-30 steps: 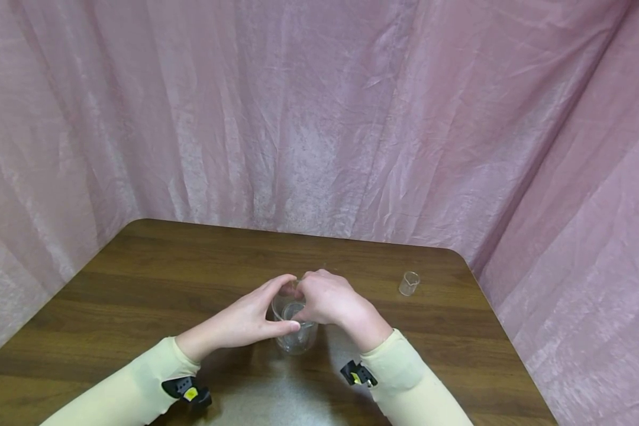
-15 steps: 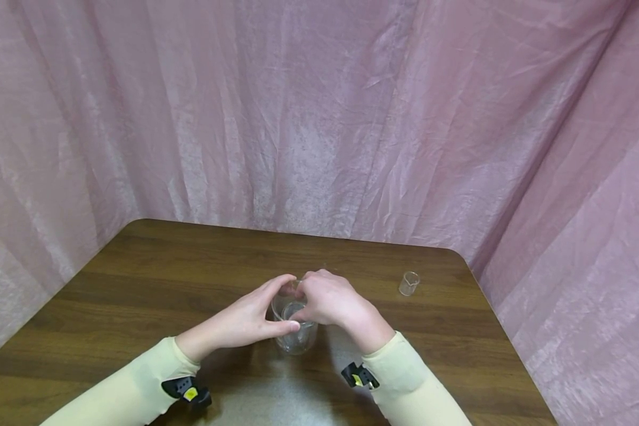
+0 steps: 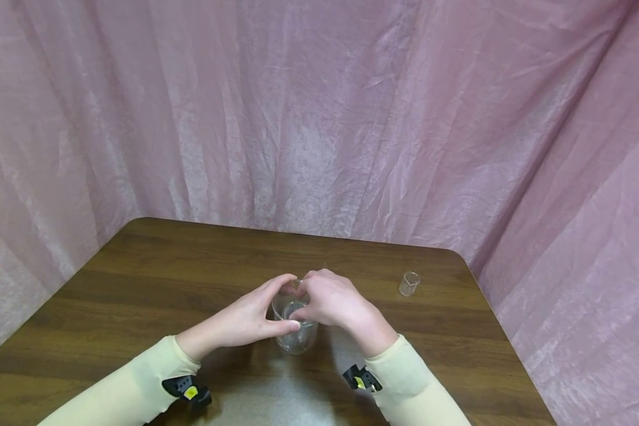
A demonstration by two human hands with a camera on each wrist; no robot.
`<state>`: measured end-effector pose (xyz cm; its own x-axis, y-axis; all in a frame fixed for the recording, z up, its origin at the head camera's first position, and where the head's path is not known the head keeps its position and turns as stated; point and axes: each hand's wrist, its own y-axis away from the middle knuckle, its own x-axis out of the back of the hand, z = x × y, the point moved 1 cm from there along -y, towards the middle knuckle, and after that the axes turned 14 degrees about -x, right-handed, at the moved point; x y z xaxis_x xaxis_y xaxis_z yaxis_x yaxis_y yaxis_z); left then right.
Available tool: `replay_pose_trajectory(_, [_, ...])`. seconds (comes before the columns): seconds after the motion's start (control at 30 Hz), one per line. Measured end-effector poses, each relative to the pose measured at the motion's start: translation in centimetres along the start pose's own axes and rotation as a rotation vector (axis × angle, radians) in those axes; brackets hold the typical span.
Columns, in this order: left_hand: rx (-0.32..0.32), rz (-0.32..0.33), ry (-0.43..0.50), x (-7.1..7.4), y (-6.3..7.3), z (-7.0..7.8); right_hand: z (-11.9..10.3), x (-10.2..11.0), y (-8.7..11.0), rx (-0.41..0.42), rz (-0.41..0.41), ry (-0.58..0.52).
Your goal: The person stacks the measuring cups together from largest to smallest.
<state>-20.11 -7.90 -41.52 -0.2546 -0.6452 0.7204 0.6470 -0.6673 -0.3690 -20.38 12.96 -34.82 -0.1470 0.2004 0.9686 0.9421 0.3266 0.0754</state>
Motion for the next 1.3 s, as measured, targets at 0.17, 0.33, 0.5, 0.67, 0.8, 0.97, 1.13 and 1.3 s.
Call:
replay_pose_trajectory(0.17, [-0.002, 0.0, 0.015, 0.0, -0.1, -0.1, 0.2, 0.0, 0.3, 0.004, 0.015, -0.031])
replay_pose_trajectory(0.33, [0.006, -0.003, 0.023, 0.0, -0.1, -0.1, 0.4, 0.1, 0.4, 0.003, 0.022, -0.044])
replay_pose_trajectory(0.5, [0.025, -0.014, 0.028, 0.0, -0.1, 0.0, 0.6, 0.1, 0.6, 0.002, 0.029, -0.057])
replay_pose_trajectory(0.67, [0.04, -0.024, 0.035, 0.0, 0.0, 0.1, 0.9, 0.0, 0.8, -0.01, 0.034, -0.076])
replay_pose_trajectory(0.8, [0.039, -0.026, 0.038, 0.1, 0.1, 0.2, 0.9, 0.0, 1.0, -0.01, 0.047, -0.089])
replay_pose_trajectory(0.97, [0.035, -0.022, 0.029, 0.1, 0.1, 0.3, 1.1, -0.1, 1.2, 0.0, 0.077, -0.099])
replay_pose_trajectory(1.13, [0.029, -0.019, 0.03, 0.2, 0.0, 0.3, 1.2, -0.2, 1.4, 0.011, 0.097, -0.118])
replay_pose_trajectory(1.3, [0.032, -0.016, 0.03, 0.2, 0.0, 0.2, 1.4, -0.3, 1.5, 0.0, 0.108, -0.145])
